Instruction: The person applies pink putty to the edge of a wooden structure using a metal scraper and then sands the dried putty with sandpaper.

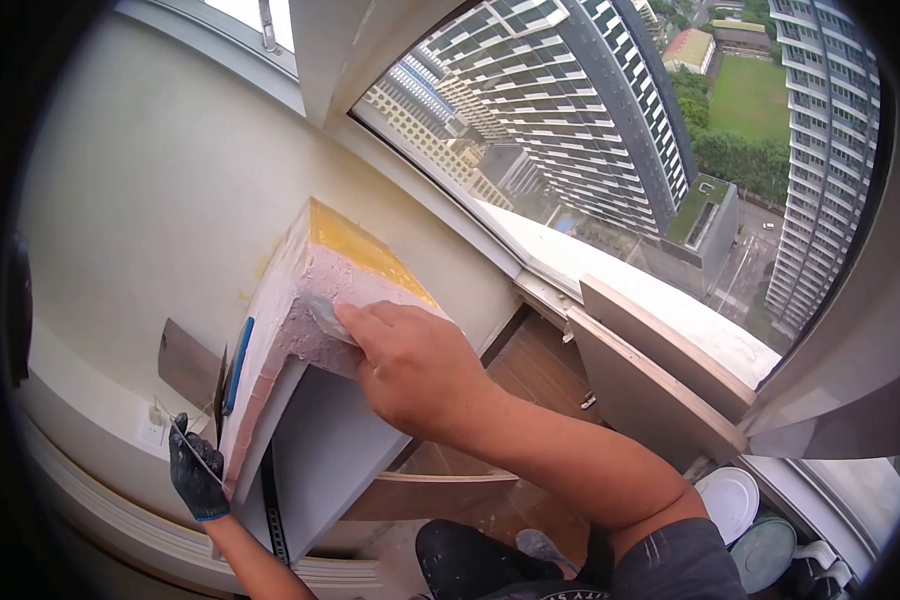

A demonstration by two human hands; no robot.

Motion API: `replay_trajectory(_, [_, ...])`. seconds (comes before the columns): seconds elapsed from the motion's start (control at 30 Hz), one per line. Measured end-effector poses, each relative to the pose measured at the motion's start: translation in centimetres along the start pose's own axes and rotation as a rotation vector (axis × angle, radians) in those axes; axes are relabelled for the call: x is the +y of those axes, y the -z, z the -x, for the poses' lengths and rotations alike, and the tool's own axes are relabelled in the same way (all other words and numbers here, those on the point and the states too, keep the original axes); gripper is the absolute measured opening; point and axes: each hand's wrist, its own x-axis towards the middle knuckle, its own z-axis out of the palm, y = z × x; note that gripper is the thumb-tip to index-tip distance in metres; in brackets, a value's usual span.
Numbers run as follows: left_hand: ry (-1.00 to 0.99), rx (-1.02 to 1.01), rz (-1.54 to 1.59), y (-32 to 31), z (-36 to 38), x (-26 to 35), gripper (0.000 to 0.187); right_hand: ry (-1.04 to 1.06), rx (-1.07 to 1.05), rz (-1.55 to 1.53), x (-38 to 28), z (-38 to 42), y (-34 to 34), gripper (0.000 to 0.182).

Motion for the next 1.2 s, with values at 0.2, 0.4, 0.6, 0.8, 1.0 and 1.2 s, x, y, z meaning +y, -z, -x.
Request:
replay_trajectory(0.2, [0.413, 0.076, 0.422, -0.5, 0.2, 1.3, 0.040, -0.422, -0.236, -0.034, 8.4, -6.0, 1.5, 0.035])
replay_trajectory(0.4, [0.485, 0.136, 0.570, -1.2, -0.1, 2.4, 0.041, -0.472, -0.393, -0.257, 11.8, -6.9, -2.4, 0.042])
replay_trajectory(0.6, [0.484, 0.130, 0.519, -1.0, -0.2, 2.2, 0.042, -0.366, -0.387, -0.144, 8.8, -5.7, -1.2, 0.036])
replay_trajectory(0.8, [0.431, 0.118, 0.450, -0.8, 0.3, 1.3, 0.038, -0.145, -0.215, 0.029, 4.9, -2.3, -0.5, 0.027])
replay_trajectory(1.0, [0.392, 0.143, 0.322, -1.1, 0.3, 1.5, 0.039, -0.011, -0.037, 0.101, 0.2, 1.2, -1.3, 0.036])
replay_trajectory(1.2, [0.304, 0.122, 0.255, -0.8, 0.7, 0.0, 0.040, 0.003, -0.005, 0.070, -0.4, 1.2, 0.3, 0.033])
